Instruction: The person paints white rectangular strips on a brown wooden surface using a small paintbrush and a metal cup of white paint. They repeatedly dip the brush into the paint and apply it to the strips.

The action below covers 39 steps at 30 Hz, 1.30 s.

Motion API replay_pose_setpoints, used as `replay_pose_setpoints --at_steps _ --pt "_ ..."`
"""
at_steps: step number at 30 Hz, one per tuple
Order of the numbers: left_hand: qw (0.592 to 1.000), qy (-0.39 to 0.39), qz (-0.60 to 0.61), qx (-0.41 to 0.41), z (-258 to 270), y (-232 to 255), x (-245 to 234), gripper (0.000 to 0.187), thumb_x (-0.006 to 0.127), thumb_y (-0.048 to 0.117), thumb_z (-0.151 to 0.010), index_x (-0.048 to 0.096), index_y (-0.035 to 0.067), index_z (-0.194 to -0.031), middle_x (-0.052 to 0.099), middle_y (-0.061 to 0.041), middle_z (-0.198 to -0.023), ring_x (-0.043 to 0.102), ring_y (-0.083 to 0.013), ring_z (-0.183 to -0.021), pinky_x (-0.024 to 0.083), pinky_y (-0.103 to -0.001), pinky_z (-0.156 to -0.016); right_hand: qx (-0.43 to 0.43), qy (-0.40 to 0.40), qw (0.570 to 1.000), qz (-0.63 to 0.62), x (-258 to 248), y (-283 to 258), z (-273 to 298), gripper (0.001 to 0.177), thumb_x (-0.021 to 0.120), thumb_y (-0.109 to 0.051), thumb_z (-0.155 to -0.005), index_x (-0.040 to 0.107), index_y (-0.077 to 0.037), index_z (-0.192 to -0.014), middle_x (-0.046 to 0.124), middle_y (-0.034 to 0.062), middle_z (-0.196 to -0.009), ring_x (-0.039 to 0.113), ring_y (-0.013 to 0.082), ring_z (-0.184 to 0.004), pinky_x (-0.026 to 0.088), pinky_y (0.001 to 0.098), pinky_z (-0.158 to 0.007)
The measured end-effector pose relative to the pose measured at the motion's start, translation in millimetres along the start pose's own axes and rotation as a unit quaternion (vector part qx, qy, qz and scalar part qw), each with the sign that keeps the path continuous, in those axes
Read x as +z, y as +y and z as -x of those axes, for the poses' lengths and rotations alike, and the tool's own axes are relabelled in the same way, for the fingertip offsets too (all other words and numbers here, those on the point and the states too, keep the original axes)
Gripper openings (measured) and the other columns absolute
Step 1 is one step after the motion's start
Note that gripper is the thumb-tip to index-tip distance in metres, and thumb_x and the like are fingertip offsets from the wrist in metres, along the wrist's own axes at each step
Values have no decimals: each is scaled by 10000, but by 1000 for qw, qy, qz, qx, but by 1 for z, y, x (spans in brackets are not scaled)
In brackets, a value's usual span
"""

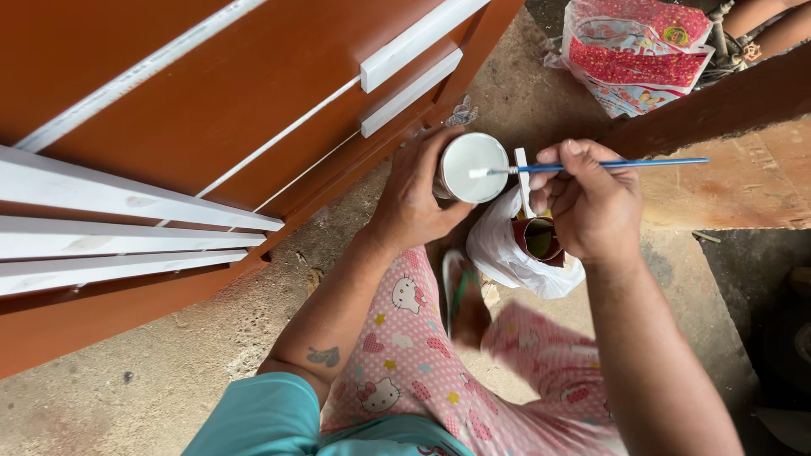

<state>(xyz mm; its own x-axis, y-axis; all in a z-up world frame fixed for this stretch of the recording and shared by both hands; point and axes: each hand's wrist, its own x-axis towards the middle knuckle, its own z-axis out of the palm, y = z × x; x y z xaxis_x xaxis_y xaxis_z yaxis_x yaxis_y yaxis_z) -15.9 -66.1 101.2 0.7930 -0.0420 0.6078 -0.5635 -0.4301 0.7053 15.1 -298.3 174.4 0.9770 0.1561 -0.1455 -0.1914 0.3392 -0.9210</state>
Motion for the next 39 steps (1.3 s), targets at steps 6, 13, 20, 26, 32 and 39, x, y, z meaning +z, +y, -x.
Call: replay_pose_setpoints --at_steps 6,13,20,26,32,39 --pt "999 28 3 -35 -13 -24 12 844 897 125 -759 434 28 -1457 566 -198 -1416 564 -390 -1344 448 -496 -1156 -33 -36 995 -88 -1 29 -37 89 663 -56 -1043 647 4 -979 659 131 -819 607 229 -645 507 359 -596" --pt "995 43 -15 -91 6 -67 42 907 931 165 -765 384 -9 -1468 588 -220 -1369 600 -371 -1303 507 -485 -1110 -39 -79 974 -207 -13 89 -64 92 673 -57 -1025 595 -37 -979 645 126 -811 592 242 -636 471 368 -594" --pt "988 54 13 -146 44 -105 48 896 930 148 -780 390 3 -1480 640 -210 -1364 665 -344 -1289 559 -450 -1092 -120 -96 978 -138 -10 160 -87 118 674 -83 -1041 615 16 -1066 669 157 -895 590 233 -665 493 340 -597" --pt "974 91 20 -205 61 -126 52 847 935 168 -790 418 24 -1446 648 -169 -1357 675 -305 -1287 565 -431 -1116 -126 -161 970 -129 -20 195 -102 195 709 -111 -1089 632 67 -1065 668 163 -833 611 233 -662 497 312 -604" --pt "962 102 -40 -251 68 -132 48 885 955 175 -750 443 69 -1464 601 -169 -1403 629 -322 -1332 532 -439 -1133 -136 -204 962 -121 -18 221 -119 170 754 -44 -1042 608 37 -1076 646 138 -847 601 174 -659 488 275 -602" --pt "948 80 -51 -304 70 -136 52 918 952 179 -760 421 111 -1506 569 -137 -1485 592 -308 -1376 497 -435 -1153 -137 -199 962 -124 -21 236 -126 169 737 -80 -1046 598 6 -1089 650 154 -848 625 192 -666 495 269 -540"
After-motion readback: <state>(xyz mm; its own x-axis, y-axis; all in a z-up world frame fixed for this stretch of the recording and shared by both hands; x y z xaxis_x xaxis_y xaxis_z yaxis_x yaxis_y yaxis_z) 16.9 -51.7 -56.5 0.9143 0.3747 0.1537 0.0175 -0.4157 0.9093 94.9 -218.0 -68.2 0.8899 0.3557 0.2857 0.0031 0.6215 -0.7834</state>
